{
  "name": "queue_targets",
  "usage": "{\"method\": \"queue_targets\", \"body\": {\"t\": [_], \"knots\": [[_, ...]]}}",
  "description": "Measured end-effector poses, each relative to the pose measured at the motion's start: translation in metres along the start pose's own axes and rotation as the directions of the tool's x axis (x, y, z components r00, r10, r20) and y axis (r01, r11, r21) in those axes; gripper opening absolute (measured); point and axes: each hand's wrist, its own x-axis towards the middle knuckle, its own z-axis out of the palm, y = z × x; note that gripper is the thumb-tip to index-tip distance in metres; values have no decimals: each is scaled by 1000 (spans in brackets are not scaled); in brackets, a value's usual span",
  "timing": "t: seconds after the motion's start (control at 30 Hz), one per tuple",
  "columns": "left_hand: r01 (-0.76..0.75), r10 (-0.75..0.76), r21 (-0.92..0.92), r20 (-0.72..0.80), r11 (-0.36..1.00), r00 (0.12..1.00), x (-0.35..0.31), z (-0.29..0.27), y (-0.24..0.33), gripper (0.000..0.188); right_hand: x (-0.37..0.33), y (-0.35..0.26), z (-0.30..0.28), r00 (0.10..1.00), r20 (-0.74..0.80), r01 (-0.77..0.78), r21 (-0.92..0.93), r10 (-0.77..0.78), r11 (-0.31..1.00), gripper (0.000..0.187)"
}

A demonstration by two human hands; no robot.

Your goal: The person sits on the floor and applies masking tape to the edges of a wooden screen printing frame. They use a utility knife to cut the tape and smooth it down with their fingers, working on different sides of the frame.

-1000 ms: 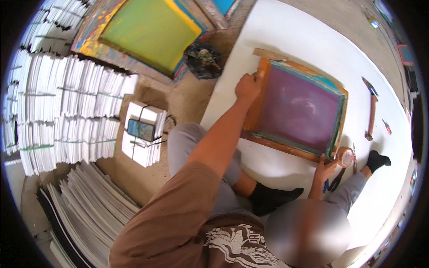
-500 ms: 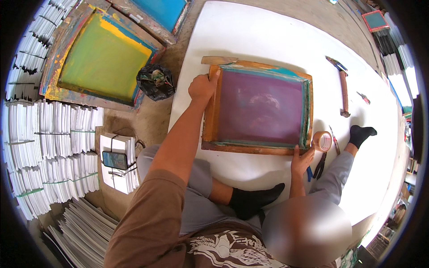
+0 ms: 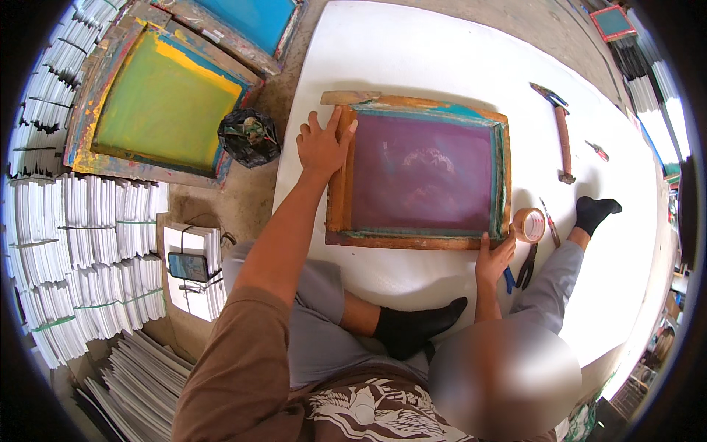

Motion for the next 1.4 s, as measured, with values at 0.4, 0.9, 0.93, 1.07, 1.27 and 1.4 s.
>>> {"method": "queue_targets", "body": {"t": [0.4, 0.9, 0.93, 1.07, 1.27, 1.4], "knots": [[-194, 193, 22, 32, 981, 981, -69, -30, -23, 66, 0, -21, -10, 995, 49, -85, -34, 86, 996, 86], [-600, 616, -209, 14, 772, 787, -196, -39, 44, 63, 22, -5, -48, 995, 54, 81, 1, -81, 997, 47], [-599, 614, -208, 11, 773, 789, -199, -36, 45, 62, 30, 1, -54, 997, 7, 79, 32, -80, 996, 39], [-560, 581, -238, 19, 793, 814, -205, -25, 48, 57, 55, 25, -79, 997, 32, 69, -187, -64, 980, 38], [-601, 608, -160, -2, 783, 794, -191, -23, 41, 49, 50, 46, -75, 975, 201, 103, -53, -90, 993, 38], [-610, 602, -165, -99, 775, 792, -188, -28, 40, 47, 17, 28, -85, 873, 469, 277, -251, -133, 928, 42]]}}
